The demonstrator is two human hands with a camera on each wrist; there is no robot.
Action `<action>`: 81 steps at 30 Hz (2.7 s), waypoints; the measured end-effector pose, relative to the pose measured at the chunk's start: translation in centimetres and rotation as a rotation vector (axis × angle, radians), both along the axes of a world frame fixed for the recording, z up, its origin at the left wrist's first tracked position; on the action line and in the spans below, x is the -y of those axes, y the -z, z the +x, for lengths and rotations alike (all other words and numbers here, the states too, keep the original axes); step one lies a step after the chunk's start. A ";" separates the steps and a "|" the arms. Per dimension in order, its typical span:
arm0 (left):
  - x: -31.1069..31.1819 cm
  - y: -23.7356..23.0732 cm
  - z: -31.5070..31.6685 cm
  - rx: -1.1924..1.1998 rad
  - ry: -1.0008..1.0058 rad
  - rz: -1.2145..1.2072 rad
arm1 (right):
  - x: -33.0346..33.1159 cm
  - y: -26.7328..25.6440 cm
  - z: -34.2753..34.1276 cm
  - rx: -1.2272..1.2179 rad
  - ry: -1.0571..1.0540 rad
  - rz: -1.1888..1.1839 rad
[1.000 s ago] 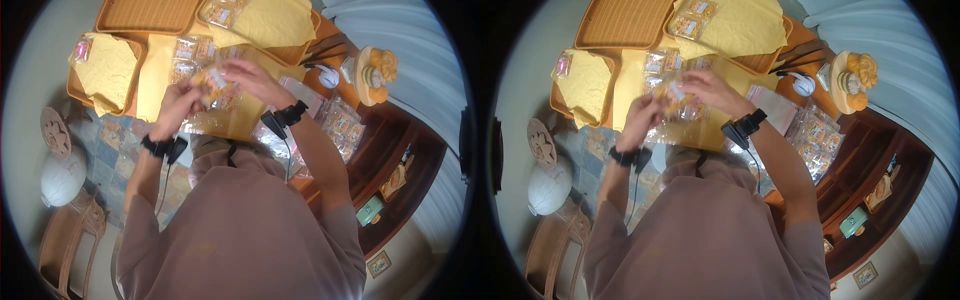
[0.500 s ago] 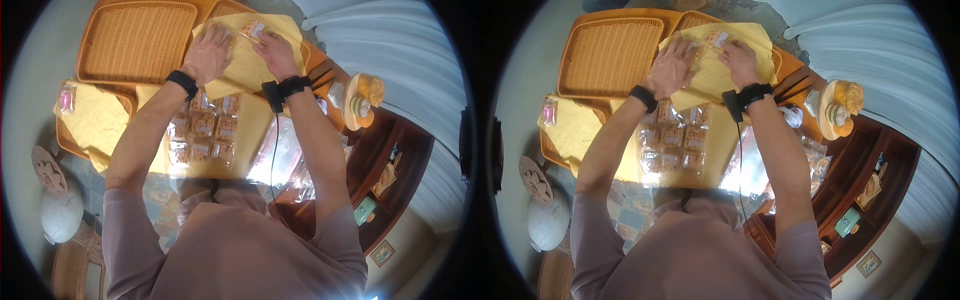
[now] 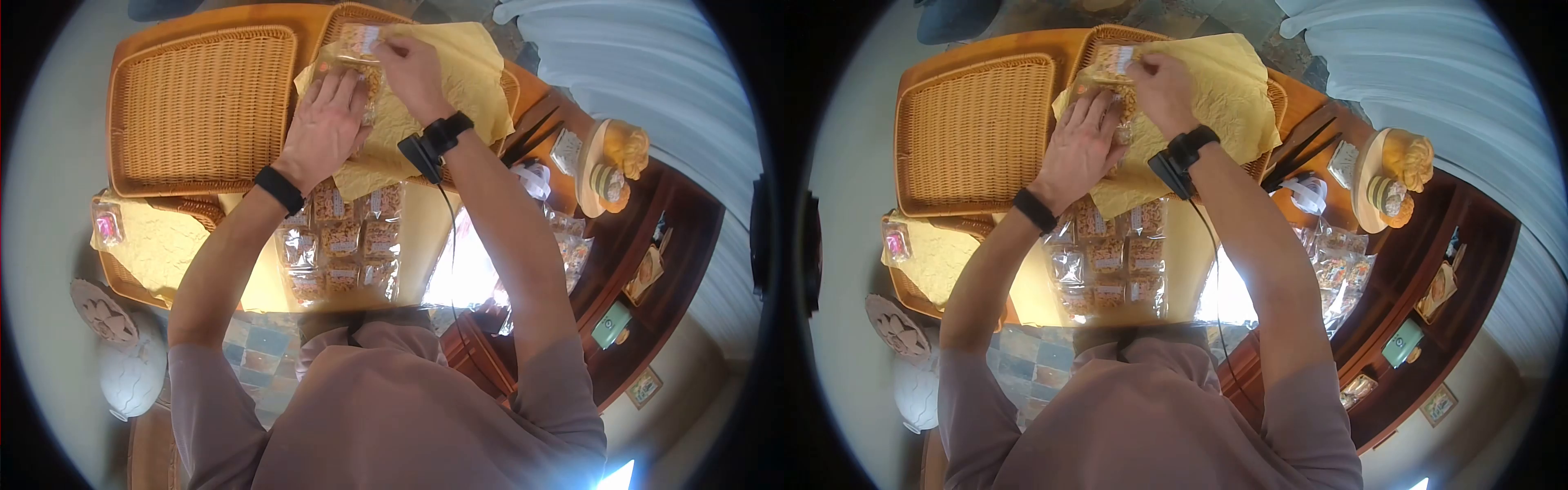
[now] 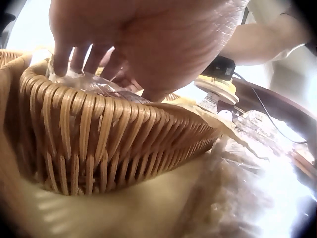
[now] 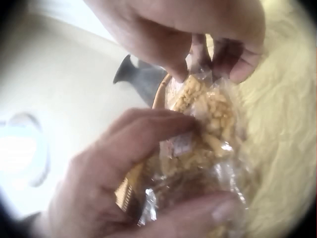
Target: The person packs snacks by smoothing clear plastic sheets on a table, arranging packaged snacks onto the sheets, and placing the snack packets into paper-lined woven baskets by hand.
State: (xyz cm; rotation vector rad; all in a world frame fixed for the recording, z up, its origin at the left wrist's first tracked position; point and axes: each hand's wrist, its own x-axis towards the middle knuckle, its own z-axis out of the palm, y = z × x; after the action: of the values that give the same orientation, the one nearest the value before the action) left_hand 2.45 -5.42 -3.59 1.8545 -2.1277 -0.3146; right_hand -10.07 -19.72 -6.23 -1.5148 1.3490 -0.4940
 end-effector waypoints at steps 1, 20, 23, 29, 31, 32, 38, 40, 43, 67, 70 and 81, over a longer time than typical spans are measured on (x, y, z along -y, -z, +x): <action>0.0 -0.1 0.0 0.001 0.005 0.002 | -0.1 -0.1 0.3 -0.158 -0.106 -0.129; 2.9 0.1 0.7 0.160 -0.108 -0.083 | 6.2 -4.4 -16.0 -0.737 -0.229 -0.515; 2.3 -0.6 3.5 0.158 -0.199 -0.121 | 4.8 -4.7 -16.3 -0.739 -0.241 -0.480; 3.0 -2.3 7.0 -0.034 -0.347 0.123 | 6.9 -1.1 -15.4 -0.737 -0.191 -0.721; 3.3 -2.2 7.4 -0.105 -0.349 0.211 | 8.3 -0.4 -15.4 -0.800 -0.255 -0.837; 3.5 -2.4 7.4 -0.191 -0.353 0.298 | 8.4 -1.3 -15.0 -0.793 -0.249 -0.831; 4.6 -3.5 7.2 -0.173 -0.322 0.209 | 7.6 -4.3 -15.1 -0.538 -0.194 -0.654; 5.2 -3.2 7.4 -0.149 -0.306 0.215 | 6.9 -4.9 -15.2 -0.394 -0.152 -0.461; 5.5 -3.2 7.2 -0.109 -0.294 0.211 | 6.8 -4.3 -15.3 -0.408 -0.154 -0.596; 8.8 -2.2 8.7 -0.148 0.026 0.239 | 5.5 -6.0 -17.9 -0.281 -0.044 -0.418; 9.4 -1.8 8.5 -0.114 0.008 0.173 | 6.1 -4.8 -19.0 -0.366 -0.081 -0.613; 11.0 1.0 9.5 0.012 0.018 0.047 | 3.1 -7.4 -18.9 -0.380 -0.193 -0.388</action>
State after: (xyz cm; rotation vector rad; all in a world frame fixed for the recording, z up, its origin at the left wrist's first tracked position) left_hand 11.91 -16.44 -4.56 1.8680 -2.1643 -0.3615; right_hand -28.96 -22.85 1.22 -2.1186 1.4262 -0.3691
